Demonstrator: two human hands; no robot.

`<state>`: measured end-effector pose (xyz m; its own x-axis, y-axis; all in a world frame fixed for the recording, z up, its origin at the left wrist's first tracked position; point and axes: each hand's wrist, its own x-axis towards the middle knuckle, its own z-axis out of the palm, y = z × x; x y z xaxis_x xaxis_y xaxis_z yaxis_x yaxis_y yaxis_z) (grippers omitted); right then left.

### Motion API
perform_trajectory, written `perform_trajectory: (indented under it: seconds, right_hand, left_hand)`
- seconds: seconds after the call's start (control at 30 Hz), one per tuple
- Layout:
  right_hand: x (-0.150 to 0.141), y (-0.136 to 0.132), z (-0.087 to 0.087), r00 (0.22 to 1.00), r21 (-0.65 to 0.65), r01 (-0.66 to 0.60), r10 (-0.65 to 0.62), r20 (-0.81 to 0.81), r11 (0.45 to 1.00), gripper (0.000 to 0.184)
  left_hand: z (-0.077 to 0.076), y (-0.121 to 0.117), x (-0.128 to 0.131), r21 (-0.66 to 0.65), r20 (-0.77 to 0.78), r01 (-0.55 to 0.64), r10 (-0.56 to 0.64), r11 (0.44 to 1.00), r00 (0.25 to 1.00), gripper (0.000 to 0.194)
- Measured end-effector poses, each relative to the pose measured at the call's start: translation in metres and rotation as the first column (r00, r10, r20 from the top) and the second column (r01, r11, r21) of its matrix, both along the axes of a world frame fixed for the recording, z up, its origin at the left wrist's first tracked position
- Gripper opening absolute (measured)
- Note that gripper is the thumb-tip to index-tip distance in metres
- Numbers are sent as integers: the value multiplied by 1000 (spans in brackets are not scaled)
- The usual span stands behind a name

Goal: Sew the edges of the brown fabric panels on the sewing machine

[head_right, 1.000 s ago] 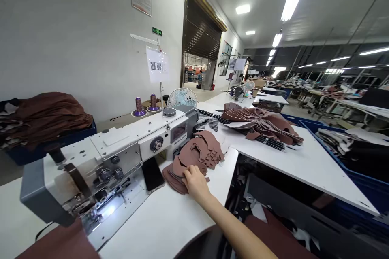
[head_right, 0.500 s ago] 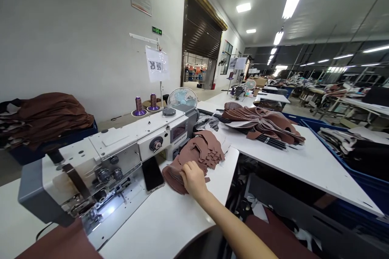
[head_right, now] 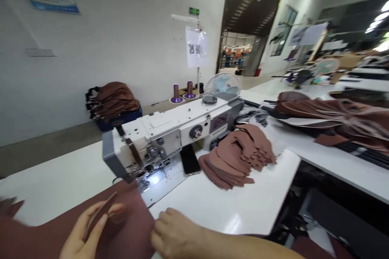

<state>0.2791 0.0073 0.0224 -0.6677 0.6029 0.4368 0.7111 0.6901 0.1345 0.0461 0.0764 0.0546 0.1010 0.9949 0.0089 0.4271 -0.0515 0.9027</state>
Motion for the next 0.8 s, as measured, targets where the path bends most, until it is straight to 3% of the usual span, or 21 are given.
perform_trajectory:
  seconds: [0.07, 0.13, 0.23, 0.33, 0.43, 0.53, 0.63, 0.8]
  right_hand:
    - [18, 3, 12, 995, -14, 7, -6, 99, 1000, 16]
    - [28, 12, 16, 983, 3, -64, 63, 171, 998, 22]
    - [24, 37, 10, 933, 36, -297, 282, 225, 954, 25]
    - [7, 73, 0, 863, 54, -466, 440, 247, 883, 27]
    - [-11, 106, -9, 876, 46, -446, 426, 227, 894, 26]
    - [-22, 119, -19, 915, 37, -380, 369, 164, 924, 25]
    - [-20, 108, -28, 922, 33, -378, 373, 101, 925, 27]
    - [-4, 77, -36, 946, 24, -325, 325, 6, 945, 25]
  left_hand:
    - [7, 22, -20, 181, -278, -51, 101, 982, 955, 33]
    - [2, 44, -23, 306, -476, 48, 109, 951, 873, 32]
    - [-27, 67, -3, 367, -631, 307, -7, 878, 776, 41]
    - [-60, 77, 19, 366, -747, 381, 24, 849, 664, 42]
    - [-74, 78, 27, 370, -793, 406, 57, 835, 606, 38]
    - [-71, 75, 26, 347, -811, 416, 46, 841, 583, 34]
    - [-65, 70, 29, 331, -830, 432, 41, 839, 557, 34]
    - [-70, 57, 40, 369, -840, 511, 43, 776, 541, 39]
